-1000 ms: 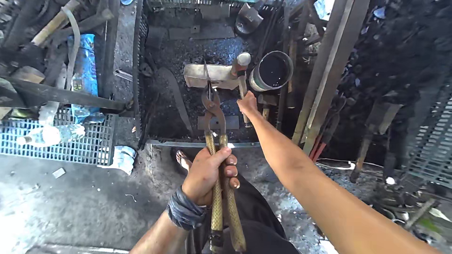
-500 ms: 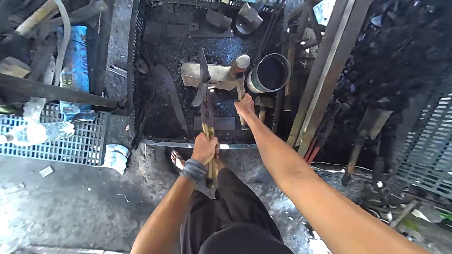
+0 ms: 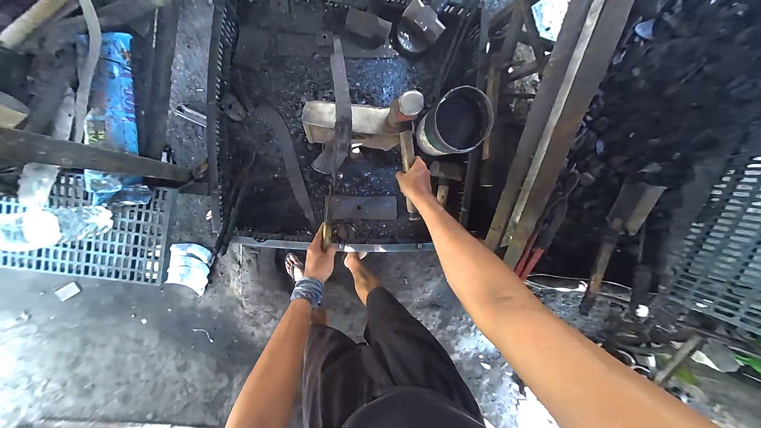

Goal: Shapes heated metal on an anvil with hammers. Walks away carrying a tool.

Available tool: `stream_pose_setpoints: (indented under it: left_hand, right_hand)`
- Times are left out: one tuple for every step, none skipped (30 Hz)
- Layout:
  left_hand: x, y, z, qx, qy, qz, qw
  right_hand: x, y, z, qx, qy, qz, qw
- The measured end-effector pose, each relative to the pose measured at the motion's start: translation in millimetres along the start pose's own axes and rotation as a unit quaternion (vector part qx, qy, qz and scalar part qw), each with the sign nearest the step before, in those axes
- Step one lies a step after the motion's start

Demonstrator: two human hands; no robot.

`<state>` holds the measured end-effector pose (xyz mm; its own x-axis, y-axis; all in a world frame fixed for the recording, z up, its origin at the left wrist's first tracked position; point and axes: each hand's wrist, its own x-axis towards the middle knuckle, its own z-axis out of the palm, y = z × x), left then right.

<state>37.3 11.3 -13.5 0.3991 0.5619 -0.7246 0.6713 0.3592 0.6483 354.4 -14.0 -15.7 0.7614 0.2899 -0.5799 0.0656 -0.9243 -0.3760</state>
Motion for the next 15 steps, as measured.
stream_pose_setpoints:
  left_hand:
    - [2,2,-3,0.029,-0.010,0.003,1.000]
    - [5,5,-6,0.058,-0.007,-0.002,0.998]
    - [8,8,-7,0.103,0.009,-0.018,0.994]
    - [8,14,-8,0.165,0.030,-0.040,0.985]
    - [6,21,-9,0.230,0.059,-0.059,0.970]
    - [3,26,-10,0.290,0.098,-0.069,0.950]
    - [0,28,-10,0.333,0.144,-0.067,0.929]
    - [0,28,-11,0.362,0.189,-0.055,0.911]
    - [3,27,-12,0.381,0.224,-0.039,0.896]
    - [5,28,-16,0.391,0.236,-0.030,0.889]
    - [8,30,-21,0.390,0.224,-0.029,0.893]
    - [10,33,-29,0.378,0.188,-0.033,0.906]
    - [14,35,-38,0.350,0.136,-0.038,0.926]
    - [17,33,-47,0.314,0.080,-0.040,0.945]
    - [21,29,-54,0.283,0.038,-0.037,0.958]
  right_hand:
    - [-1,0,0,0.005,0.000,0.002,1.000]
    - [-1,-1,0,0.010,0.000,0.004,1.000]
    - [-2,-1,0,0.012,-0.001,0.008,1.000]
    - [-2,-2,-1,0.012,0.000,0.012,1.000]
    - [-1,-3,0,0.013,0.001,0.015,1.000]
    - [0,-3,1,0.014,0.003,0.016,1.000]
    - [0,-2,3,0.017,0.005,0.016,1.000]
    - [0,-1,4,0.021,0.006,0.015,1.000]
    - [1,-1,4,0.028,0.003,0.014,0.999]
    - [0,-2,2,0.041,-0.001,0.017,0.999]
    - [-4,-5,-3,0.057,-0.009,0.020,0.998]
    - [-9,-13,-14,0.077,-0.023,0.024,0.996]
    - [-17,-23,-27,0.100,-0.046,0.029,0.994]
    - [-27,-31,-41,0.130,-0.075,0.032,0.988]
    - [-41,-36,-53,0.159,-0.099,0.028,0.982]
